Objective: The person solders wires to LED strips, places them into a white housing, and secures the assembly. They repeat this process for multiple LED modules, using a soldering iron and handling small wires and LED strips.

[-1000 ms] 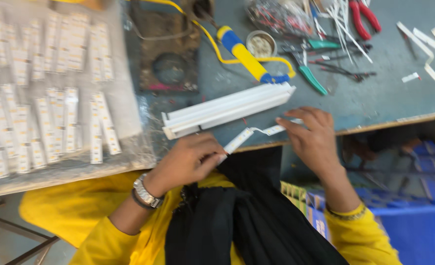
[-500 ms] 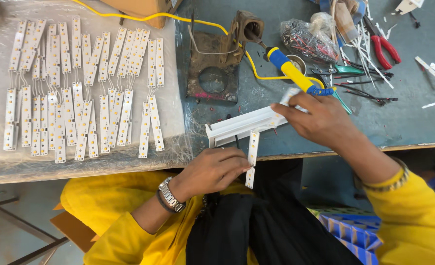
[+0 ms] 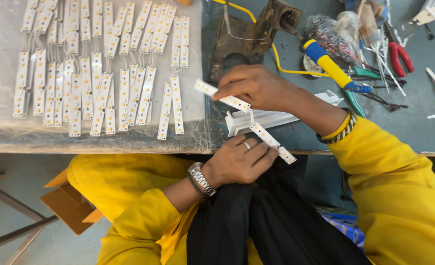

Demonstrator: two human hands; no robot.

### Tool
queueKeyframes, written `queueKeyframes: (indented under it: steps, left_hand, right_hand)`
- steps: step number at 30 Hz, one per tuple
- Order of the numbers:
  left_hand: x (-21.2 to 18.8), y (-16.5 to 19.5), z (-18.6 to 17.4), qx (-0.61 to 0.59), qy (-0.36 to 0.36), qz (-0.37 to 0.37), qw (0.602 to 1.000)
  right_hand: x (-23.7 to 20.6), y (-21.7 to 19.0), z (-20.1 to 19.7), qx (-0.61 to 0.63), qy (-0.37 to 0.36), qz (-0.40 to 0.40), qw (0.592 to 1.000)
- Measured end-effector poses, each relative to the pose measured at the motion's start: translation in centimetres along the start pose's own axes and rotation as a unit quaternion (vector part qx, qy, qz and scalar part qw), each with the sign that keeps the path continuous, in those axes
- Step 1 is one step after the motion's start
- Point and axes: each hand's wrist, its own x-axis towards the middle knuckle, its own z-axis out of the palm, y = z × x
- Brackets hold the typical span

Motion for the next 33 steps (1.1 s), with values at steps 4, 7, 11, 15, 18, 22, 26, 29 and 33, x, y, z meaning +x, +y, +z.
queueKeyframes:
  steps: [4,7,11,15,18,22,26,29,33]
  left_hand:
    - [1.5,0.6,0.9,0.012,-0.002,-0.026,1.0]
    - [2.7,0.6,2.2,-0.013,0.004,-0.032,0.999]
    - [3.8,0.8,4.1,-0.054,-0.045,-0.038,0.997]
    - [3.9,1.3,5.4,-0.051,-0.097,-0.055,0.992]
    - [4.0,1.7,5.9,-0.039,-0.131,-0.076,0.988]
    - [4.4,2.1,6.3,-0.025,-0.166,-0.096,0.981]
    - [4.6,2.4,6.6,-0.025,-0.191,-0.106,0.976]
    - [4.5,2.7,6.7,-0.009,-0.203,-0.108,0.973]
    - [4.4,2.9,6.4,0.013,-0.223,-0.097,0.97]
  right_hand:
    - [0.9,0.5,0.7,0.126,-0.087,0.077,0.985]
    - [-0.1,1.4,-0.5,0.186,-0.07,0.124,0.972]
    - [-6.1,0.6,-3.9,0.181,0.032,0.138,0.973]
    - [-15.4,-4.0,-5.7,0.122,0.125,0.251,0.952]
    - [-20.4,-7.8,-3.8,0.11,0.204,0.382,0.895]
    - [-22.5,-9.8,0.2,0.048,0.232,0.355,0.904]
    - [-22.4,-10.1,2.9,-0.042,0.235,0.359,0.902]
    - [-22.6,-9.8,3.7,-0.065,0.231,0.356,0.903]
    - [-23.7,-9.2,3.3,-0.066,0.202,0.337,0.917]
